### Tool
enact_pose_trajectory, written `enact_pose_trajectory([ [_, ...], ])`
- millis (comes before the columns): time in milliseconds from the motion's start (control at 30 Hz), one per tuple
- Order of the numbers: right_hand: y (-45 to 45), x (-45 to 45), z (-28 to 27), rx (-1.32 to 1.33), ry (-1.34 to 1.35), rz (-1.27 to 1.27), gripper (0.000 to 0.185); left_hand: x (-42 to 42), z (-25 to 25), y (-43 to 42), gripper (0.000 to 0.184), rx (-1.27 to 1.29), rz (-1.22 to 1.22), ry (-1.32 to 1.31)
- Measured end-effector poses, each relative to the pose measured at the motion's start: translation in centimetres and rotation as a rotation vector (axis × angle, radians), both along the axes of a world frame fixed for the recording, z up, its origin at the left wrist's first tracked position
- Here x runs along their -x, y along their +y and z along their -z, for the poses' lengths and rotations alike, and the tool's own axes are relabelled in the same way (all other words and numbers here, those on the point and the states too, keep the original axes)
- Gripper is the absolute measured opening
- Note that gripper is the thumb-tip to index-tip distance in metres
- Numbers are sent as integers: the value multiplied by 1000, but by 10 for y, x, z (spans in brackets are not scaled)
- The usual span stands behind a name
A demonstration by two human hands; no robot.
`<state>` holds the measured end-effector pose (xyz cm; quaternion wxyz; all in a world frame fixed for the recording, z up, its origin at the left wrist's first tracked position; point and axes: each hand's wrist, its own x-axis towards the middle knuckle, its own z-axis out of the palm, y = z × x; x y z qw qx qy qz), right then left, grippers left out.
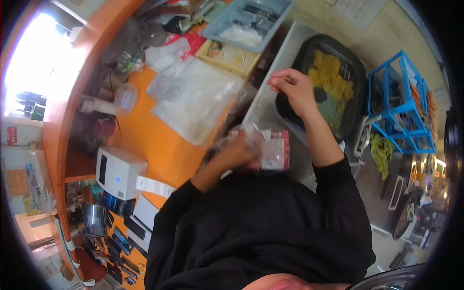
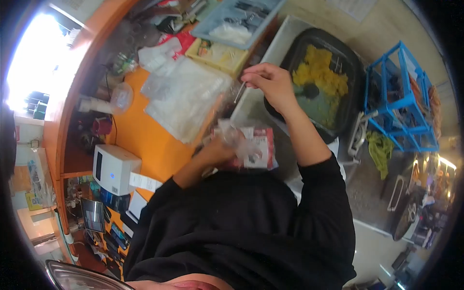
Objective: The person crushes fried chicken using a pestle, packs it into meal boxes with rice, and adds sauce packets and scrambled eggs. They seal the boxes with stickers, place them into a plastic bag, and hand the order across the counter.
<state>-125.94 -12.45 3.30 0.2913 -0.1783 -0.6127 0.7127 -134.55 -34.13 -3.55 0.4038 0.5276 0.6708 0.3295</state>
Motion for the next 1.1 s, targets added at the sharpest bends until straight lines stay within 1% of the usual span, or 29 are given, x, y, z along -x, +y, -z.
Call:
enact_pose_trajectory([
  [33, -15, -24, 1, -128, -15, 117, 11, 0, -1, 3, 33, -64, -49, -84],
  [133, -65, -80, 5, -897, -28, 422, 18, 2, -14, 3, 31, 254, -168, -318],
  [200, -107, -99, 27, -1138, -104, 455, 23, 0, -8, 0, 29, 188, -232, -657],
  [233, -121, -103, 33, -1176, -124, 411, 23, -2, -7, 0, 28, 156, -261, -825],
  [300, -144, -110, 44, -1244, -172, 317, 24, -7, -14, -2, 30, 107, -262, -849],
  [333, -149, -113, 49, -1235, -170, 311, 24, -11, -19, -4, 32, 83, -264, -859],
  [400, -148, -112, 56, -1228, -149, 305, 24, -19, -27, -4, 37, 18, -278, -751],
  [533, -151, -118, 60, -1146, -115, 218, 21, -28, -24, -7, 44, -81, -279, -583],
  [600, -155, -115, 66, -1066, -78, 154, 18, -30, -20, -10, 42, -129, -276, -471],
  [633, -154, -114, 68, -958, -89, 252, 16, -29, -18, -11, 41, -155, -277, -411],
  [700, -151, -114, 69, -736, -113, 437, 12, -20, 3, -11, 34, -224, -197, -234],
  [733, -149, -113, 66, -534, -221, 388, 11, -18, 9, -13, 31, -259, -155, -147],
  [800, -142, -107, 55, -136, -417, 290, 10, -23, 14, -17, 25, -227, -221, -200],
  [900, -131, -105, 71, 5, -296, 180, 14, -27, 4, -23, 22, -200, -194, -262],
  [933, -129, -105, 70, 25, -305, 172, 14, -26, -1, -24, 22, -192, -164, -279],
  [1033, -129, -103, 66, 111, -297, 177, 17, -21, 7, -24, 19, -407, 9, -70],
  [1100, -132, -101, 67, 176, -243, 216, 18, -22, 4, -23, 18, -480, 14, -37],
])
